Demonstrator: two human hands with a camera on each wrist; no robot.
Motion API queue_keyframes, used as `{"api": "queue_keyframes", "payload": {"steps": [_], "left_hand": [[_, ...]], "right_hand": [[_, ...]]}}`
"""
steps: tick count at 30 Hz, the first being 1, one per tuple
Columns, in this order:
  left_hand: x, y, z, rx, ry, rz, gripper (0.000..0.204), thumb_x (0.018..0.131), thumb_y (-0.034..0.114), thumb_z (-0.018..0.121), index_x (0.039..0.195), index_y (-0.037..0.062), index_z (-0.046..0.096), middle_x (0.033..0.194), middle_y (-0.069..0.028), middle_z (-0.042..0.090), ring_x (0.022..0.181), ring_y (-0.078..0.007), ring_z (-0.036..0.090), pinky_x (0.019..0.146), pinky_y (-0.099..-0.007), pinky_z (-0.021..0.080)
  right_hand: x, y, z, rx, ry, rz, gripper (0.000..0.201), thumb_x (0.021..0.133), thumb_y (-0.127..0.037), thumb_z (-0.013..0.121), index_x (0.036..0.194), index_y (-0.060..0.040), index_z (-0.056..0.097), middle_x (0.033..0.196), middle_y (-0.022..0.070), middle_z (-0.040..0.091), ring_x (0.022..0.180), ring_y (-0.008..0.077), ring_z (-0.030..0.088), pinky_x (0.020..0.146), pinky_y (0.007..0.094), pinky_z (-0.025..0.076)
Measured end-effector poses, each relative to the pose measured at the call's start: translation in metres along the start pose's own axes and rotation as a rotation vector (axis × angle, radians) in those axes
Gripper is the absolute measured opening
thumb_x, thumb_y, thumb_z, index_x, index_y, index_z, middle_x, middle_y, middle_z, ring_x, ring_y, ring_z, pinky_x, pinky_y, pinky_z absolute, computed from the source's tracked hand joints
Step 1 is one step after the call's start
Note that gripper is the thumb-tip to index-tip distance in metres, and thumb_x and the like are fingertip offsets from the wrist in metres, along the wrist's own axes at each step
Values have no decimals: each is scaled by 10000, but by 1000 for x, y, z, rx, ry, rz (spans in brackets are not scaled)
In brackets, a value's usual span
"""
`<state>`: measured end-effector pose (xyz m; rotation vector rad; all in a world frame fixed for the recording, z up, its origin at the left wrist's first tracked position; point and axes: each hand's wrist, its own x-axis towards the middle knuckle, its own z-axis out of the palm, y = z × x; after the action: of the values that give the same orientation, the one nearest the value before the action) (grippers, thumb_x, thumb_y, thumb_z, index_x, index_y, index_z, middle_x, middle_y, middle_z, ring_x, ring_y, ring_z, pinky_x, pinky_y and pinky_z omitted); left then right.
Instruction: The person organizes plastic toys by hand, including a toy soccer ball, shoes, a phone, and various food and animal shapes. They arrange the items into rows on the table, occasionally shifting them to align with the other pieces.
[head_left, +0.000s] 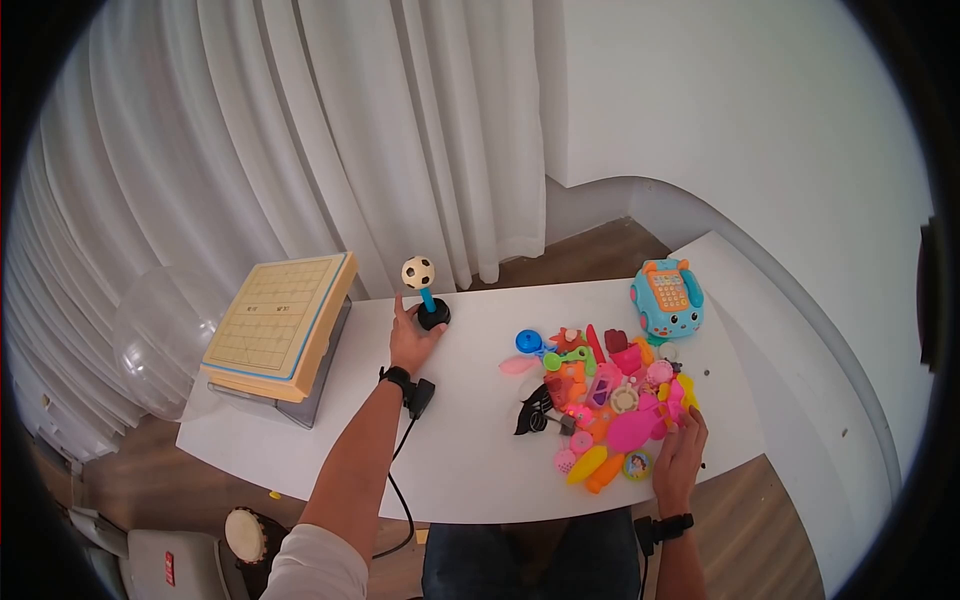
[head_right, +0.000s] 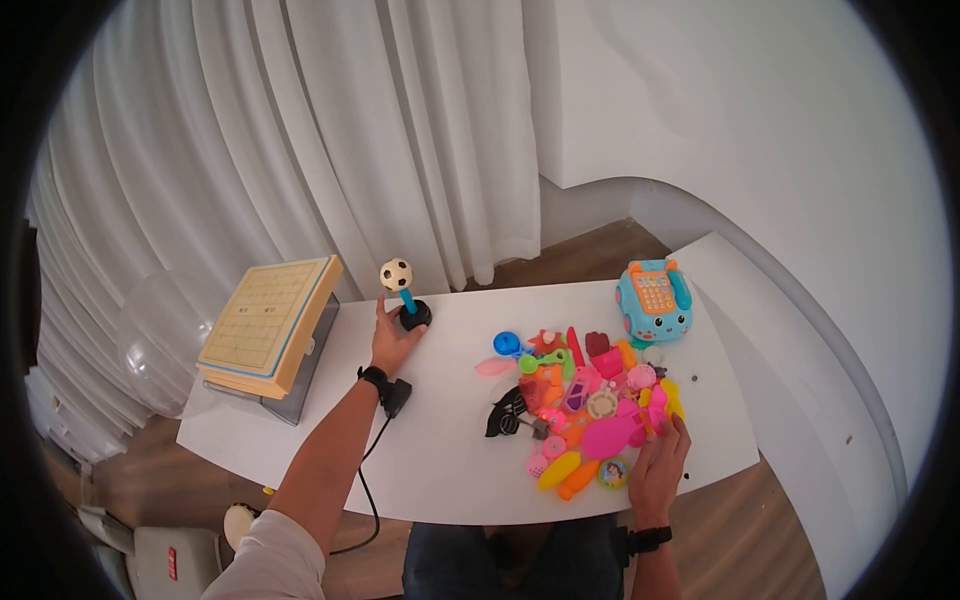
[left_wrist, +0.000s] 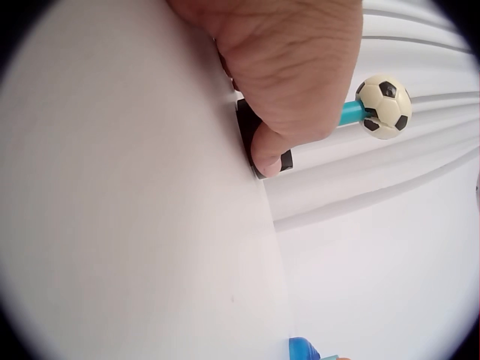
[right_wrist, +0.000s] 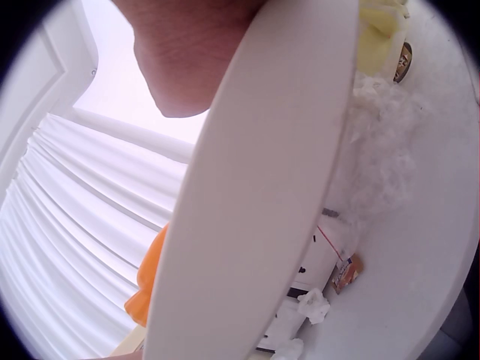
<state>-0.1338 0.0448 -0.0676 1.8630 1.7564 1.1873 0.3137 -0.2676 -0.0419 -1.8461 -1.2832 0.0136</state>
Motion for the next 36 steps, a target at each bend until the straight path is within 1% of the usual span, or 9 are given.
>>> {"api": "queue_keyframes", "payload": {"steps": [17, 20, 23, 27, 29, 32, 33, 35, 36], "left_hand": [[4, -7, 2, -47, -18, 0, 1256, 806, 320, 929, 1681, -31, 100, 1484, -221, 609, 1394, -399, 560, 1203, -459, 432], [3, -2, -1, -86, -27, -29, 1282, 791, 311, 941, 1687, -27, 89, 1486, -214, 595, 1436, -381, 516, 1213, -464, 422], [1, -2, -3, -91, -38, 19, 1297, 788, 312, 952, 1691, -23, 83, 1539, -217, 531, 1489, -369, 450, 1226, -482, 406], [-1, -5, -17, -254, -53, -53, 1298, 812, 341, 953, 1700, -10, 73, 1626, -217, 412, 1517, -362, 410, 1238, -493, 385], [-7, -11, -20, -435, -94, -193, 1181, 852, 322, 925, 1681, -17, 155, 1619, -205, 422, 1515, -338, 415, 1232, -470, 386], [-39, -1, -42, -463, -223, -253, 1008, 893, 296, 891, 1633, -27, 287, 1601, -194, 442, 1491, -315, 446, 1207, -441, 414], [-64, 20, -54, -434, -235, -246, 781, 921, 248, 865, 1533, -19, 461, 1507, -164, 541, 1346, -268, 554, 1141, -390, 467], [-97, 17, -63, -312, -315, -180, 616, 924, 214, 859, 1432, 10, 578, 1354, -107, 644, 1173, -203, 607, 1027, -348, 514], [-116, 18, -68, -318, -315, -189, 616, 924, 214, 859, 1432, 10, 578, 1354, -107, 644, 1173, -203, 607, 1027, -348, 514]], "right_hand": [[-1, 0, -2, 22, 16, -10, 411, 1127, -206, 501, 1439, 59, 532, 1544, 290, 485, 1423, 470, 501, 1177, 494, 429], [0, -4, -3, 21, 21, 10, 400, 1130, -207, 492, 1429, 56, 538, 1551, 276, 486, 1429, 450, 506, 1184, 482, 425], [1, -3, -4, 38, 30, 16, 388, 1123, -192, 499, 1412, 62, 541, 1547, 277, 490, 1428, 452, 505, 1184, 483, 427], [1, -4, -5, 75, 38, 32, 378, 1100, -163, 525, 1396, 71, 542, 1532, 297, 497, 1412, 480, 503, 1170, 505, 438], [0, -4, -5, 80, 54, 29, 379, 1096, -162, 527, 1398, 67, 543, 1531, 297, 497, 1412, 480, 502, 1169, 507, 439], [-1, -5, -7, 74, 50, 11, 380, 1091, -158, 529, 1401, 59, 545, 1530, 295, 498, 1413, 479, 500, 1167, 507, 440], [0, -6, -7, 67, 45, 6, 379, 1088, -156, 531, 1403, 55, 545, 1529, 293, 499, 1414, 478, 499, 1165, 506, 441], [-1, -4, -7, 90, 54, -21, 376, 1087, -156, 533, 1402, 48, 548, 1529, 292, 500, 1414, 476, 500, 1164, 509, 440], [-2, -2, -8, 112, 71, -42, 372, 1086, -156, 536, 1401, 42, 551, 1528, 291, 501, 1413, 475, 500, 1163, 511, 439]]}}
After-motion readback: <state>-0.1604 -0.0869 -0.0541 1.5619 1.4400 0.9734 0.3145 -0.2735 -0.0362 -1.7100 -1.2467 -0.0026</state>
